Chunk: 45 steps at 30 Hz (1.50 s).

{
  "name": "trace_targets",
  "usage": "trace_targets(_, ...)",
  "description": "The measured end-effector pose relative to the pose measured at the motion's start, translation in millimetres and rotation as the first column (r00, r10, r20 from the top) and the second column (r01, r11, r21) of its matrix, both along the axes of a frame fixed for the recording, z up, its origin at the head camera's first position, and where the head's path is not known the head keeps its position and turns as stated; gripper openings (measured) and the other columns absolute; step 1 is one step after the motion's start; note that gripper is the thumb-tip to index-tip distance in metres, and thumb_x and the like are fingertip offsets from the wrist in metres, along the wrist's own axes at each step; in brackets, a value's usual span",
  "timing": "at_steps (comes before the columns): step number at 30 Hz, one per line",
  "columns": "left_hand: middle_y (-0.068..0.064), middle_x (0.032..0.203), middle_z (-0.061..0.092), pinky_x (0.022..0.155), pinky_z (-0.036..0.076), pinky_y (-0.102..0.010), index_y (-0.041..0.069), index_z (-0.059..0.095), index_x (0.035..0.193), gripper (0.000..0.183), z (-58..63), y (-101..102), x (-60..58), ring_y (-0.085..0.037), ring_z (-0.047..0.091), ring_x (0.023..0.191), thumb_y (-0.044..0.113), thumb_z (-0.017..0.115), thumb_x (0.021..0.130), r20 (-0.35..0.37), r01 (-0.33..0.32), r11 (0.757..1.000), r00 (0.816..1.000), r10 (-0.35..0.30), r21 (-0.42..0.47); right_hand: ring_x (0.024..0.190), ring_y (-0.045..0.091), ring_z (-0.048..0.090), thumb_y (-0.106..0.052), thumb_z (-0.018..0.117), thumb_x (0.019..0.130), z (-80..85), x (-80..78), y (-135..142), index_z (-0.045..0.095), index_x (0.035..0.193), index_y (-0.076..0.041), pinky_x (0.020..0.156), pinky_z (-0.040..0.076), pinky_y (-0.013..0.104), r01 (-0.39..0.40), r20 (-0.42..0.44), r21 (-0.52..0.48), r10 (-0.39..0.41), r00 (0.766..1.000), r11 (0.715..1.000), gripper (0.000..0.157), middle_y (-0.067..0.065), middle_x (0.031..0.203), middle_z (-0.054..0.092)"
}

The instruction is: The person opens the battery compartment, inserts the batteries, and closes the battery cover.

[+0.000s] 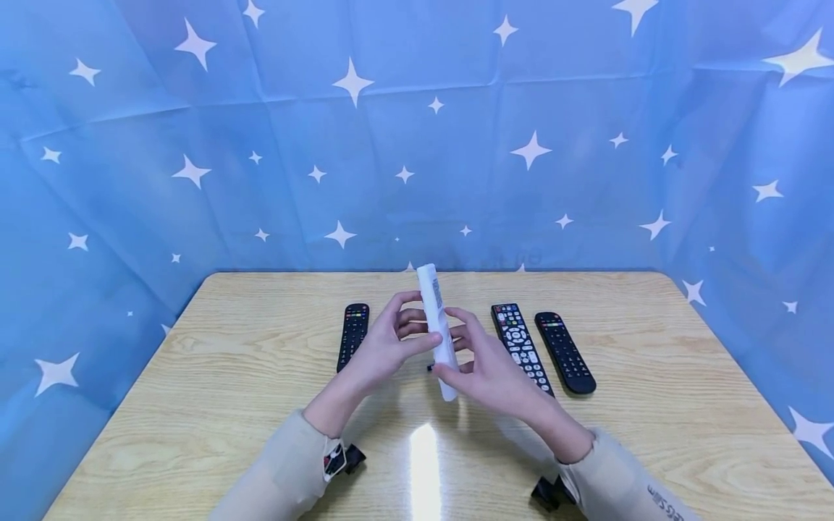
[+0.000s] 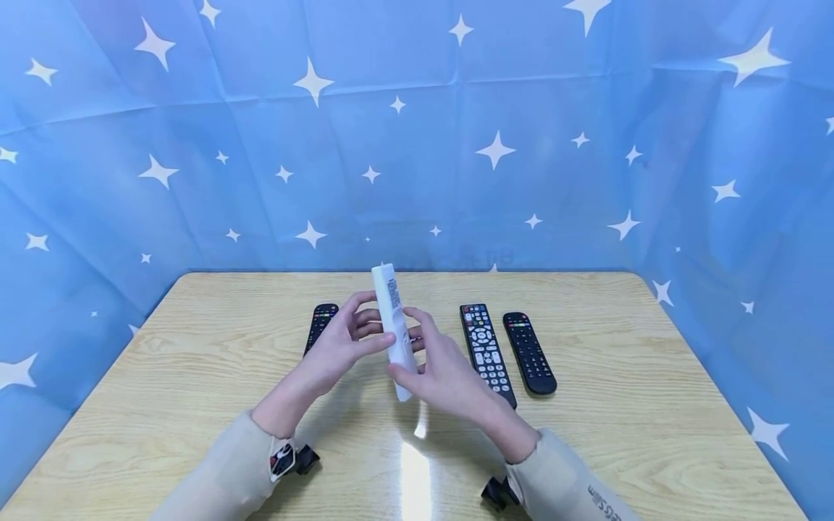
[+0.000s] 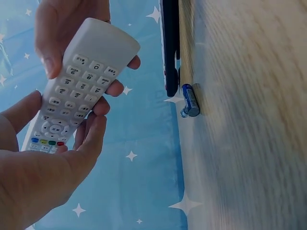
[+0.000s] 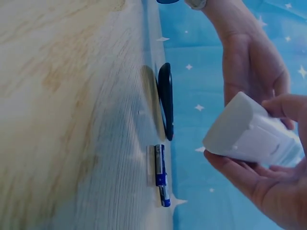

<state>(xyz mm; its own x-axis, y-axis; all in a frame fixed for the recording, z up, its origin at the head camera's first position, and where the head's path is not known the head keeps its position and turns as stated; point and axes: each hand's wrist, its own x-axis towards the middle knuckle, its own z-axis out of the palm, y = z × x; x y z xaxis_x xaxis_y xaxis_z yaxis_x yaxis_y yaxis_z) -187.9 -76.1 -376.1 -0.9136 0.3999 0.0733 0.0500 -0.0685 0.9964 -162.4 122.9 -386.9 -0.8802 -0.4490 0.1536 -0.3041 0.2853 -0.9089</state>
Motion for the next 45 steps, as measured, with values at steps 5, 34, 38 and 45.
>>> trace_targets(5,-0.013,0.12,0.058,0.089,0.05,-0.038,0.018,0.041,0.135,0.063,-0.9,2,-1.1,-0.027,0.058,0.108,0.014,0.077,0.083,0.01,-0.039,0.999,0.999,0.039,-0.005,0.105,0.018,0.061,-0.019,0.071,0.089,1.2,-0.7,1,0.028,0.146,-0.022,0.074,0.057,0.033,-0.037,-0.007,-0.004,0.037,0.999,0.999,0.071,0.004,0.123,0.058)
trace_targets(34,-0.006,0.096,0.058,0.06,0.049,-0.033,0.011,0.042,0.135,0.078,-4.9,-11,-23.8,-0.019,0.059,0.075,0.041,0.081,0.075,-0.125,-0.29,0.709,0.953,0.276,-0.642,0.097,0.017,0.06,-0.035,0.062,0.094,13.2,-7.8,18,0.051,0.13,-0.011,0.078,0.053,0.037,0.024,-0.191,0.392,0.056,0.98,0.919,0.044,0.003,0.114,0.061)
trace_targets(38,-0.006,0.093,0.058,0.057,0.049,-0.032,0.009,0.042,0.135,0.08,-6.8,-10,-29.0,-0.019,0.059,0.072,0.046,0.079,0.075,-0.105,-0.255,0.639,0.959,0.264,-0.725,0.1,0.018,0.059,-0.032,0.064,0.093,12.9,-6.1,20,0.056,0.125,-0.011,0.08,0.05,0.035,0.049,-0.216,0.43,0.05,0.975,0.901,0.039,0.003,0.117,0.06)
trace_targets(45,-0.008,0.091,0.057,0.056,0.048,-0.031,0.001,0.046,0.128,0.079,-9.6,-10,-37.1,-0.019,0.059,0.071,0.049,0.078,0.075,-0.113,-0.222,0.529,0.967,0.23,-0.819,0.099,0.018,0.059,-0.031,0.063,0.094,13.3,-4.1,21,0.059,0.12,-0.013,0.08,0.05,0.034,0.044,-0.245,0.449,0.076,0.966,0.892,0.033,0.002,0.115,0.06)
